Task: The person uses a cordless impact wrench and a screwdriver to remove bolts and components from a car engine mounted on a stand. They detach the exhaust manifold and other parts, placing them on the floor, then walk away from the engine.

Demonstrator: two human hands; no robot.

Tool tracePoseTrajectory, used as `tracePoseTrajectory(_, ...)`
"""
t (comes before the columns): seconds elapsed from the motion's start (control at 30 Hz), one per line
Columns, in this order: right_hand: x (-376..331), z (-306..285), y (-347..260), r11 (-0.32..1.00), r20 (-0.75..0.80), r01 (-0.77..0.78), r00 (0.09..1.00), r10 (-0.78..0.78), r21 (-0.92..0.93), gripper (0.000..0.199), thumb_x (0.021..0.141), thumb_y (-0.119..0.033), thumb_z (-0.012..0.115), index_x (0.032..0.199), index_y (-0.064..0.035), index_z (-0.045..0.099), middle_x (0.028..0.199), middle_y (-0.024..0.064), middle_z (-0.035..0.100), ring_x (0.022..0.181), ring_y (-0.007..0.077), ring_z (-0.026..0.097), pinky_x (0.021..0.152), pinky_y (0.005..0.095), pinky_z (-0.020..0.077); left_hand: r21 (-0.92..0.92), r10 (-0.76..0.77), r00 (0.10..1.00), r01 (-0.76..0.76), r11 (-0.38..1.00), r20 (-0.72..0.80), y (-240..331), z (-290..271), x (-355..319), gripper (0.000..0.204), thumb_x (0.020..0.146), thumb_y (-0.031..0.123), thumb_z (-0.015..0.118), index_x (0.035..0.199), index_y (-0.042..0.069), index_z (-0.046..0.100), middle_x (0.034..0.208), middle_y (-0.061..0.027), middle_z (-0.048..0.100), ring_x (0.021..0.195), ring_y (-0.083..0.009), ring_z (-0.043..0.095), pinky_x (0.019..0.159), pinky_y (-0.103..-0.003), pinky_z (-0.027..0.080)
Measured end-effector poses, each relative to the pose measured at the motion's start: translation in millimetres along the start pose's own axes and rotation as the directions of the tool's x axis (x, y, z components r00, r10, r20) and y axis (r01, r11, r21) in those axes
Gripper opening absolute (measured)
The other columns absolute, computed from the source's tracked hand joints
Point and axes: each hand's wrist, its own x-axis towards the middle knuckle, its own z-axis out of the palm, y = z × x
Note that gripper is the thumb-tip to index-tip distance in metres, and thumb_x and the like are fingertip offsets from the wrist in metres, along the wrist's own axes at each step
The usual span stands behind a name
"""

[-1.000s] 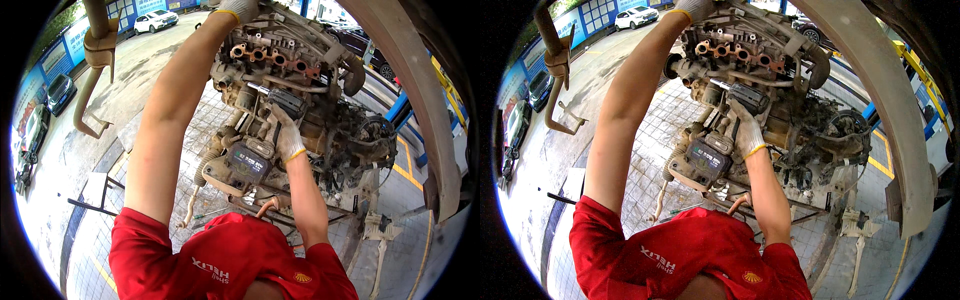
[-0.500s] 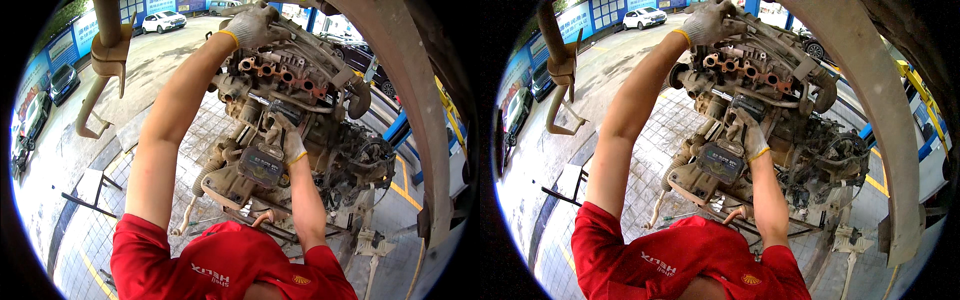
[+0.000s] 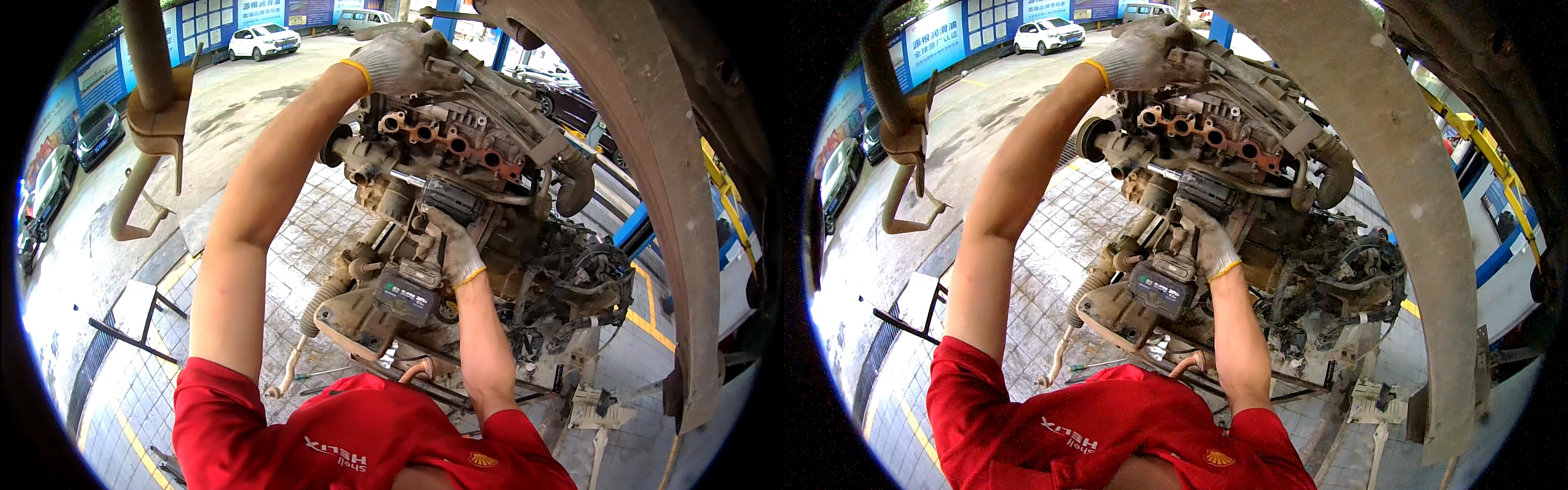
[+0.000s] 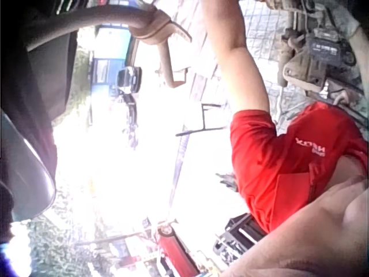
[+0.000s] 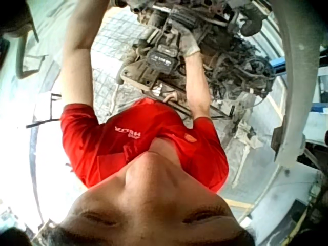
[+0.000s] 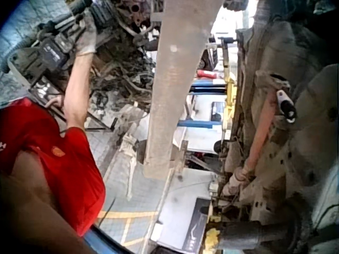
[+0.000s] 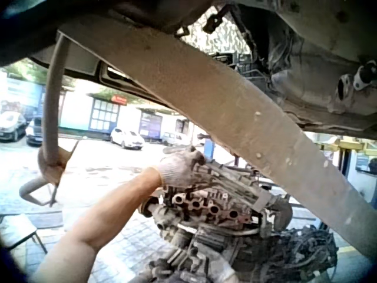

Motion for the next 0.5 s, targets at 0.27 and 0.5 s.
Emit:
tracePoseTrajectory(0.27,-0.3,6.0,-1.4,0.996,0.027,-0.011,1.0,0.009,0.092,0.027,0.092,-0.022,0.08,0.11,-0.0055,0.068,0.093,0.0059,0.07,0.068,0.0116,0.061,0.056,0.026,0.0473,0.011,0.0,0.999,0.0,1.0,-0.053,6.9,-0.1,4.0,0.073,0.088,0.064,0.072,0.139,0.012,0.059,0.136,-0.0217,0.057,0.124,-0.0387,0.06,0.108,-0.049,0.048)
tracePoseTrajectory(0.5,-2.7,4.6,-2.4,0.999,-0.026,-0.021,0.999,0.021,0.024,0.024,0.091,-0.022,0.081,0.103,-0.0073,0.066,0.093,0.0044,0.068,0.065,0.0111,0.054,0.053,0.0281,0.0429,0.061,0.024,0.997,-0.02,0.998,-0.067,-5.4,8.5,6.8,0.069,0.091,0.061,0.071,0.139,0.013,0.057,0.131,-0.0207,0.06,0.121,-0.0373,0.062,0.105,-0.049,0.05)
